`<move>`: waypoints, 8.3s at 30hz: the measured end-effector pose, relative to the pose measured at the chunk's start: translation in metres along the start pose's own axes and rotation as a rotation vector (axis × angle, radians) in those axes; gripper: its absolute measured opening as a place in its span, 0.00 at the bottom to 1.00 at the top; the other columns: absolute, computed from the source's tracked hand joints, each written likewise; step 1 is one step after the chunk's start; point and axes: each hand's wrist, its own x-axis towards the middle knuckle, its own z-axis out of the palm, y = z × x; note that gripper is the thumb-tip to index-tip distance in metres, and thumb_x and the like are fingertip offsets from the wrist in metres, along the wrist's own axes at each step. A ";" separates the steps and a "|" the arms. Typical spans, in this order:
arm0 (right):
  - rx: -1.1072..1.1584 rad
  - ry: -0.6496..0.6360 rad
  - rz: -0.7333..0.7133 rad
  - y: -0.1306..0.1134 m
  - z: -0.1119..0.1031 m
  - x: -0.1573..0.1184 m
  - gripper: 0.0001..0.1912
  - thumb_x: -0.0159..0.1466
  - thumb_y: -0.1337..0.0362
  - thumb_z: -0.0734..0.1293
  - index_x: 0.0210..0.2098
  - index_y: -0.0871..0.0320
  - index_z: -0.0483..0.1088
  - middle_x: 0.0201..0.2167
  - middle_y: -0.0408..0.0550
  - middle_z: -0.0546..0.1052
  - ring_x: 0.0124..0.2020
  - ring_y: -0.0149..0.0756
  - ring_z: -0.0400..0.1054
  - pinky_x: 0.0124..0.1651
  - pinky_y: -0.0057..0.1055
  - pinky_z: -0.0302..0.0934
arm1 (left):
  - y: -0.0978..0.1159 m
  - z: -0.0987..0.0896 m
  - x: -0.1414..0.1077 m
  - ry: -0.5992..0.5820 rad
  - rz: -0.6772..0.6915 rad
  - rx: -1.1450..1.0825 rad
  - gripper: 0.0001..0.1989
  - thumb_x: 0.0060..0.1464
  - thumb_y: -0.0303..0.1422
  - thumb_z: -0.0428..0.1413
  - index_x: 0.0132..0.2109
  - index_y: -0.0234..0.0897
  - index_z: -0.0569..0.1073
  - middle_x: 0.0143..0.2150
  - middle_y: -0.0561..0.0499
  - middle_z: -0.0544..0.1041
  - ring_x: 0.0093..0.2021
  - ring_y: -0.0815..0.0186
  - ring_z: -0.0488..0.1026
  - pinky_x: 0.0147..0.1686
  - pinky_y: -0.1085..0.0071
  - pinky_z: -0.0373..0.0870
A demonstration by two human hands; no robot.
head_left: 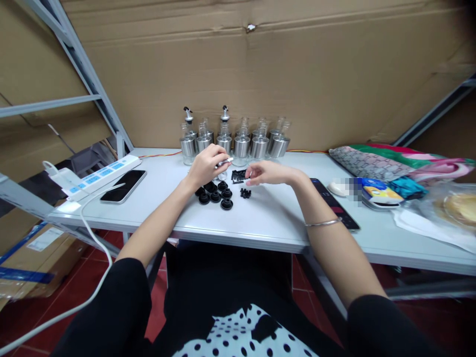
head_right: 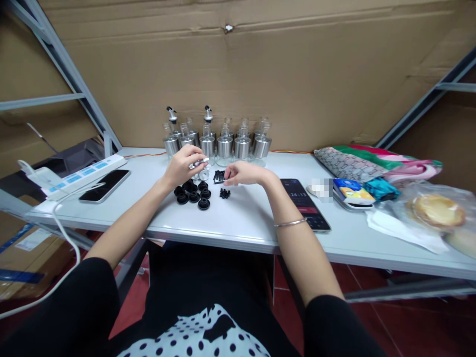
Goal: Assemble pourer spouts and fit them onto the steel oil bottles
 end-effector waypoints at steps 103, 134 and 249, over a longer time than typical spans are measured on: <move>-0.360 1.101 -0.734 -0.044 0.045 0.020 0.12 0.69 0.65 0.55 0.46 0.52 0.68 0.43 0.53 0.72 0.48 0.44 0.66 0.49 0.45 0.57 | 0.027 -0.016 0.029 -0.112 -0.830 -1.263 0.30 0.60 0.56 0.36 0.21 0.38 0.58 0.12 0.60 0.52 0.12 0.75 0.51 0.13 0.75 0.53; 0.061 0.934 -0.690 -0.046 0.029 0.010 0.04 0.59 0.71 0.63 0.33 0.55 0.65 0.37 0.50 0.71 0.41 0.40 0.67 0.43 0.37 0.64 | 0.005 -0.004 0.015 0.122 -0.871 -0.823 0.30 0.59 0.56 0.39 0.19 0.39 0.57 0.13 0.57 0.58 0.15 0.73 0.58 0.21 0.73 0.58; 0.157 1.089 -0.428 -0.078 -0.137 0.156 0.10 0.69 0.66 0.56 0.46 0.56 0.65 0.44 0.49 0.73 0.46 0.34 0.67 0.54 0.38 0.59 | 0.007 -0.003 0.010 0.027 -0.758 -0.074 0.21 0.57 0.32 0.52 0.57 0.37 0.61 0.55 0.42 0.66 0.58 0.57 0.63 0.56 0.60 0.61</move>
